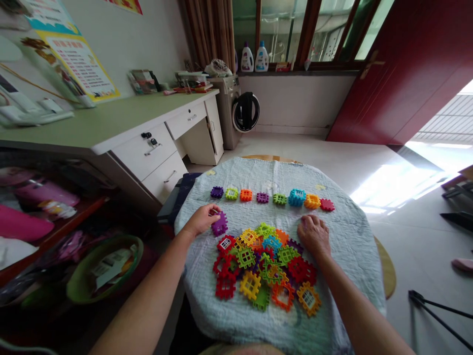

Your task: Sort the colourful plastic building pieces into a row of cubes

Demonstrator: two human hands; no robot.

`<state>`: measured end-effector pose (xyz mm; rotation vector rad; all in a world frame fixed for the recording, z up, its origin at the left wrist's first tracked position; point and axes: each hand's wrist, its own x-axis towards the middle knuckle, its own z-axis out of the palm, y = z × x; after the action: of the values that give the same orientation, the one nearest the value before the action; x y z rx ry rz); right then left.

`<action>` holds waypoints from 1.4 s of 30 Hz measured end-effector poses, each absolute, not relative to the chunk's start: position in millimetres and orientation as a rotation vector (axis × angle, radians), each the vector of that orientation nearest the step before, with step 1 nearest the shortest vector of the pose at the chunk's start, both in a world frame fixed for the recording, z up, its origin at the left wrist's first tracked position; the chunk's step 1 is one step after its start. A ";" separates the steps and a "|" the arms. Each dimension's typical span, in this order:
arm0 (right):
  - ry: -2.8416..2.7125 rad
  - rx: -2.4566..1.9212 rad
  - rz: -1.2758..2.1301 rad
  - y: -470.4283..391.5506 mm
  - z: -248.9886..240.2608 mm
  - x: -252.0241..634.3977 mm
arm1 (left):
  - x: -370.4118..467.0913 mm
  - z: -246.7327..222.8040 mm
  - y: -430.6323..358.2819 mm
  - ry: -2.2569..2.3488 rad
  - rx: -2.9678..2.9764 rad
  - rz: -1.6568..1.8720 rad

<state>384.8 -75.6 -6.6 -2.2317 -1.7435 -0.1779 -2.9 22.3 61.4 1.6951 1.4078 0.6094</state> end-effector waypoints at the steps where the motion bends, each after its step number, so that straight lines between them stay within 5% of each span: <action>1: -1.744 -2.230 -0.178 -75.6 -6.6 384.9 | -6.2 56.3 19.0 1.447 1.684 0.606; 11: -1.739 -2.244 -0.167 -76.1 -4.8 383.4 | 0.3 28.5 -4.9 1.841 2.215 0.538; 21: -1.741 -2.236 -0.190 -75.4 -7.9 384.8 | 2.8 34.4 -4.3 1.638 2.378 0.182; 42: -1.744 -2.226 -0.185 -76.3 -5.4 383.9 | 2.6 32.3 -1.5 1.618 2.364 0.177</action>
<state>383.9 -76.3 -5.4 -2.2262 -1.7437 -0.1845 2.6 -1.5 32.3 2.3643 1.6175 0.1771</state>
